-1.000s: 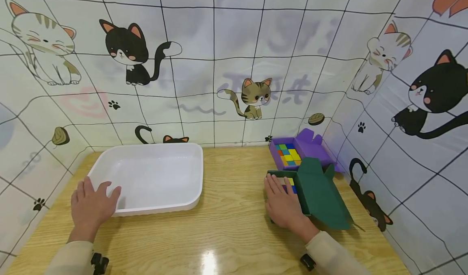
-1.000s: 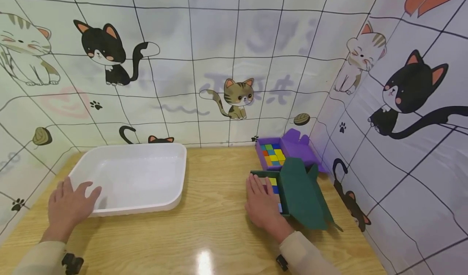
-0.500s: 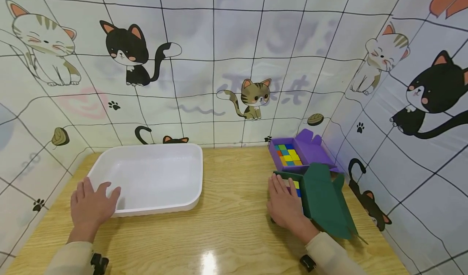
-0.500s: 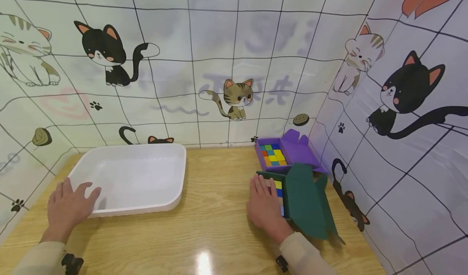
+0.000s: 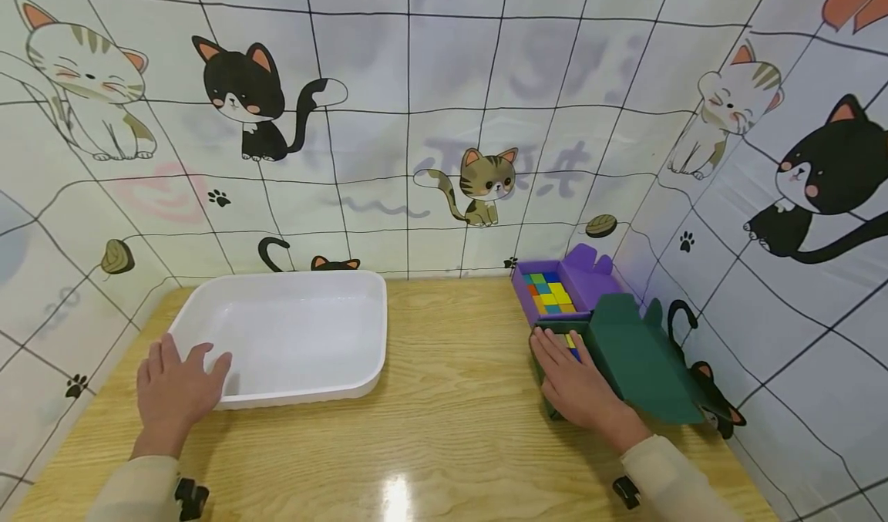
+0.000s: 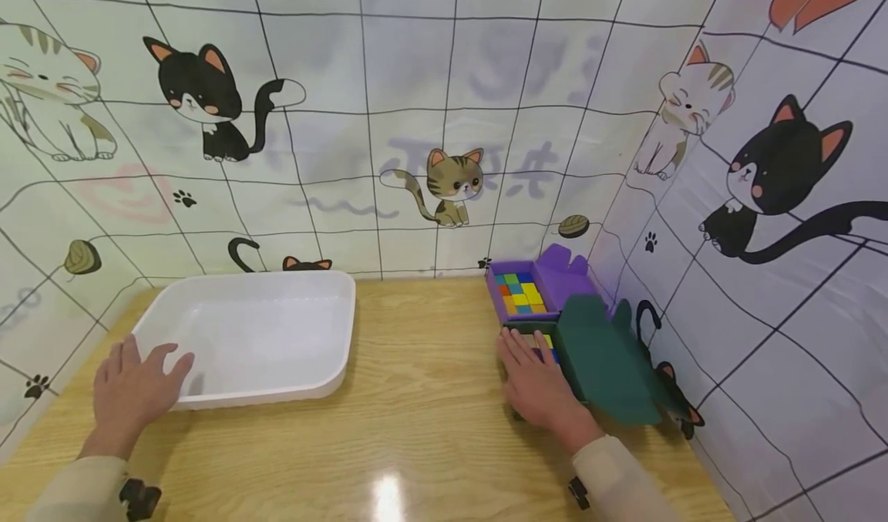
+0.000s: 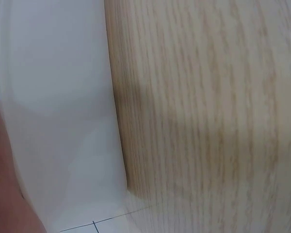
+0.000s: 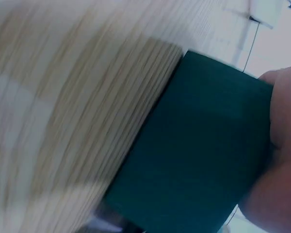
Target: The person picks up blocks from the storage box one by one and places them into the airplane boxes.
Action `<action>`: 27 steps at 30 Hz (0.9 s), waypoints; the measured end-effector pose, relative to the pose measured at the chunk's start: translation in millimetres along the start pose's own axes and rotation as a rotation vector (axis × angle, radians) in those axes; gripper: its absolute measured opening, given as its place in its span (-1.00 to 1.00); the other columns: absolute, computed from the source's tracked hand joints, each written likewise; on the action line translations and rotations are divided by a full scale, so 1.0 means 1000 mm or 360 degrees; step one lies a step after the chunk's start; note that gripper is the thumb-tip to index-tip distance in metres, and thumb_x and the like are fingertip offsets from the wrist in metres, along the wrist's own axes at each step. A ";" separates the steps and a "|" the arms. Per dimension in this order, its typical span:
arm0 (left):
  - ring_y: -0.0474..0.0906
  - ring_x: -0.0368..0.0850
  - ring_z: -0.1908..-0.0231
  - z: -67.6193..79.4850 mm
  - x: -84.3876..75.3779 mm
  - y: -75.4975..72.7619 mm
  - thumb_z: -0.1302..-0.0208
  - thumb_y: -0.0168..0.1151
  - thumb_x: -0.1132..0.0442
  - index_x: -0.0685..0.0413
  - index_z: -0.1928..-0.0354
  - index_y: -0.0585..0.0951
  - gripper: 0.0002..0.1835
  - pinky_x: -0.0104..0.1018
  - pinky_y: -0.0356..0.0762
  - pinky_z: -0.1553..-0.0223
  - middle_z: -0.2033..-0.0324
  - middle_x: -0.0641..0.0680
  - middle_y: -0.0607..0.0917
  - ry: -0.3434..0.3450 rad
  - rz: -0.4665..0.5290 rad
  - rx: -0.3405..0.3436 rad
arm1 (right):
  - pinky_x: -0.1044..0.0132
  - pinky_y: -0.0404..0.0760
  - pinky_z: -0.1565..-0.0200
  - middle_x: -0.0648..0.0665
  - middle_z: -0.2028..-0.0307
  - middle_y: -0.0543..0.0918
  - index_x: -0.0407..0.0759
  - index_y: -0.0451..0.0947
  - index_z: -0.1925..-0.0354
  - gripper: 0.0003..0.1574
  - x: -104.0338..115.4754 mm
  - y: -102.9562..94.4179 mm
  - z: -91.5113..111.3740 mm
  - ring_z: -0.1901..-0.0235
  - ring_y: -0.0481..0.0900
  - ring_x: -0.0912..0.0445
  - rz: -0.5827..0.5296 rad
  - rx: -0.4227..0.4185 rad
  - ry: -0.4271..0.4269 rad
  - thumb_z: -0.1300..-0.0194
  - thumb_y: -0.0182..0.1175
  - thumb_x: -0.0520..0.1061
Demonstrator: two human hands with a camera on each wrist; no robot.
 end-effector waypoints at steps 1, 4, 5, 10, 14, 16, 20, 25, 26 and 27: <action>-0.36 0.56 -0.40 0.000 0.000 0.000 -0.44 -0.28 -0.23 0.28 -0.23 0.34 -0.29 0.46 -0.29 -0.33 -0.41 0.60 -0.27 0.0000 -0.0003 0.0000 | -0.12 -0.35 -0.52 -0.28 -0.45 0.24 -0.31 0.19 -0.43 -0.32 -0.004 0.000 0.001 -0.45 0.19 -0.20 -0.0004 -0.0013 -0.0018 -0.40 -0.03 -0.15; -0.35 0.56 -0.40 0.000 -0.002 -0.001 -0.44 -0.28 -0.23 0.28 -0.23 0.35 -0.29 0.46 -0.28 -0.33 -0.41 0.60 -0.26 -0.0002 -0.0004 -0.0002 | -0.04 -0.42 -0.53 -0.27 -0.45 0.24 -0.29 0.19 -0.43 -0.32 -0.012 0.000 0.004 -0.44 0.21 -0.19 0.0001 -0.0024 -0.0058 -0.39 -0.03 -0.17; -0.35 0.56 -0.40 0.000 -0.002 -0.001 -0.44 -0.28 -0.23 0.28 -0.23 0.35 -0.29 0.46 -0.28 -0.33 -0.41 0.60 -0.26 -0.0005 -0.0001 -0.0001 | -0.04 -0.41 -0.53 -0.26 -0.46 0.24 -0.29 0.20 -0.43 -0.32 -0.015 0.000 0.004 -0.44 0.21 -0.19 0.0005 -0.0022 -0.0071 -0.39 -0.02 -0.17; -0.33 0.57 -0.40 0.001 -0.005 -0.003 -0.44 -0.29 -0.23 0.28 -0.23 0.35 -0.29 0.46 -0.28 -0.34 -0.41 0.61 -0.25 -0.0006 0.0004 -0.0004 | -0.08 -0.28 -0.52 -0.24 -0.49 0.18 -0.27 0.15 -0.45 -0.31 -0.021 -0.001 0.004 -0.47 0.17 -0.16 0.0045 0.0049 -0.0110 -0.42 -0.03 -0.14; -0.34 0.57 -0.40 0.001 -0.005 -0.003 -0.44 -0.29 -0.24 0.27 -0.25 0.35 -0.28 0.46 -0.28 -0.34 -0.41 0.61 -0.26 -0.0006 0.0002 0.0008 | -0.13 -0.17 -0.50 -0.25 -0.48 0.18 -0.27 0.14 -0.45 -0.31 -0.023 -0.001 0.003 -0.46 0.18 -0.17 0.0028 0.0062 -0.0132 -0.43 -0.03 -0.13; -0.33 0.58 -0.40 0.001 -0.005 -0.003 -0.44 -0.30 -0.25 0.27 -0.25 0.34 -0.28 0.47 -0.28 -0.34 -0.41 0.62 -0.27 -0.0006 -0.0001 0.0015 | -0.14 -0.13 -0.49 -0.26 -0.48 0.18 -0.26 0.14 -0.46 -0.31 -0.024 0.000 0.004 -0.46 0.18 -0.17 0.0006 0.0057 -0.0135 -0.43 -0.02 -0.13; -0.32 0.58 -0.40 0.001 -0.005 -0.002 -0.44 -0.30 -0.25 0.26 -0.25 0.35 -0.28 0.46 -0.28 -0.34 -0.41 0.62 -0.26 -0.0003 -0.0003 0.0012 | -0.06 -0.27 -0.53 -0.27 -0.48 0.19 -0.26 0.14 -0.46 -0.30 -0.024 0.000 0.004 -0.46 0.18 -0.18 -0.0025 0.0051 -0.0138 -0.44 -0.01 -0.11; -0.32 0.57 -0.40 0.000 -0.004 -0.002 -0.43 -0.29 -0.26 0.26 -0.25 0.34 -0.26 0.46 -0.27 -0.34 -0.40 0.62 -0.26 -0.0010 -0.0002 0.0011 | 0.26 -0.66 -0.48 -0.27 -0.48 0.18 -0.26 0.13 -0.46 -0.28 -0.025 -0.001 0.003 -0.46 0.17 -0.21 -0.0081 0.0071 -0.0127 -0.44 0.02 -0.09; -0.32 0.57 -0.40 0.000 -0.004 -0.002 -0.43 -0.30 -0.27 0.26 -0.25 0.34 -0.26 0.46 -0.27 -0.34 -0.40 0.62 -0.26 -0.0013 -0.0002 0.0012 | 0.24 -0.64 -0.49 -0.27 -0.48 0.18 -0.26 0.13 -0.46 -0.28 -0.025 -0.002 0.003 -0.46 0.16 -0.21 -0.0095 0.0073 -0.0122 -0.44 0.03 -0.08; -0.33 0.57 -0.40 0.000 -0.004 -0.002 -0.43 -0.30 -0.27 0.27 -0.26 0.34 -0.25 0.46 -0.28 -0.34 -0.40 0.62 -0.26 -0.0014 0.0001 0.0014 | 0.20 -0.61 -0.50 -0.27 -0.48 0.18 -0.26 0.13 -0.46 -0.27 -0.025 -0.002 0.002 -0.46 0.16 -0.21 -0.0111 0.0078 -0.0112 -0.44 0.03 -0.06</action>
Point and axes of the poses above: each hand's wrist, its own z-axis away from the middle knuckle, its own y-axis out of the palm, x = y × z, the point moved 2 cm from there along -z, towards the middle knuckle
